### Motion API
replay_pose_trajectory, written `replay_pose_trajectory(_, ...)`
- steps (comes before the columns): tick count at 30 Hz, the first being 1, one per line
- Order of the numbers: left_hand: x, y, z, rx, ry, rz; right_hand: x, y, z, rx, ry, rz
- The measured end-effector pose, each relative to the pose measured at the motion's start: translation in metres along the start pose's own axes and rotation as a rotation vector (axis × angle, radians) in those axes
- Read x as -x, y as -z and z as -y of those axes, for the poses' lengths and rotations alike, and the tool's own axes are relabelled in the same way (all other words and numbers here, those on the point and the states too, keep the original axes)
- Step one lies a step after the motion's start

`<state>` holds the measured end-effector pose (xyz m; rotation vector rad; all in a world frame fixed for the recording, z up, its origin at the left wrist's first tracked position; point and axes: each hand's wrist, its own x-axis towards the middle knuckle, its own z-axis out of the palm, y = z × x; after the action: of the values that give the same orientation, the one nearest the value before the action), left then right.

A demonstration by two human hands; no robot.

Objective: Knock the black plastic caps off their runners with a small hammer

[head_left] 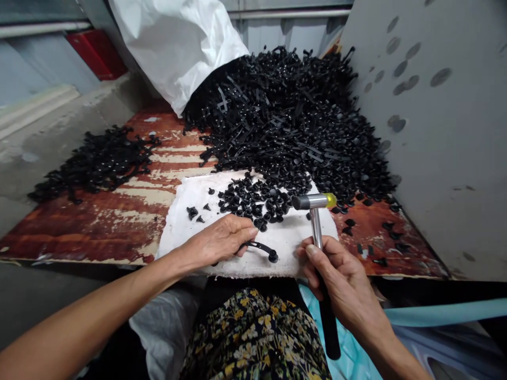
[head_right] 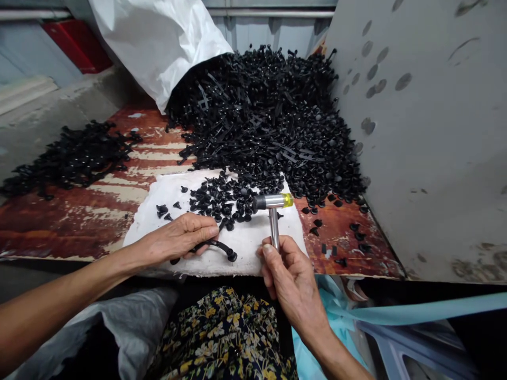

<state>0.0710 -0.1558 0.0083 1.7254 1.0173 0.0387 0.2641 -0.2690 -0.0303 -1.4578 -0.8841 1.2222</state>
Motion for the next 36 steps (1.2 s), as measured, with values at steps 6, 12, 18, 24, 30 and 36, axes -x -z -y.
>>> replay_pose_trajectory(6, -0.001, 0.000, -0.001, -0.006, -0.015, 0.020, -0.001, 0.000, 0.004, 0.021, -0.022, 0.010)
replay_pose_trajectory(12, 0.001, -0.002, -0.002, 0.002, -0.038, 0.020, -0.001, 0.000, 0.004, 0.037, -0.031, 0.008)
replay_pose_trajectory(18, 0.002, -0.003, -0.004, -0.021, -0.051, 0.018, -0.001, -0.001, 0.005, 0.026, -0.027, 0.009)
replay_pose_trajectory(24, 0.001, -0.006, 0.003, -0.057, -0.098, -0.006, -0.001, 0.000, 0.004, 0.019, -0.021, 0.016)
replay_pose_trajectory(30, -0.002, -0.004, 0.001, -0.077, -0.087, 0.007, -0.001, 0.002, 0.002, 0.016, -0.039, 0.016)
replay_pose_trajectory(36, -0.002, 0.004, -0.009, -0.038, -0.010, 0.064, -0.002, 0.001, 0.001, -0.003, -0.030, 0.018)
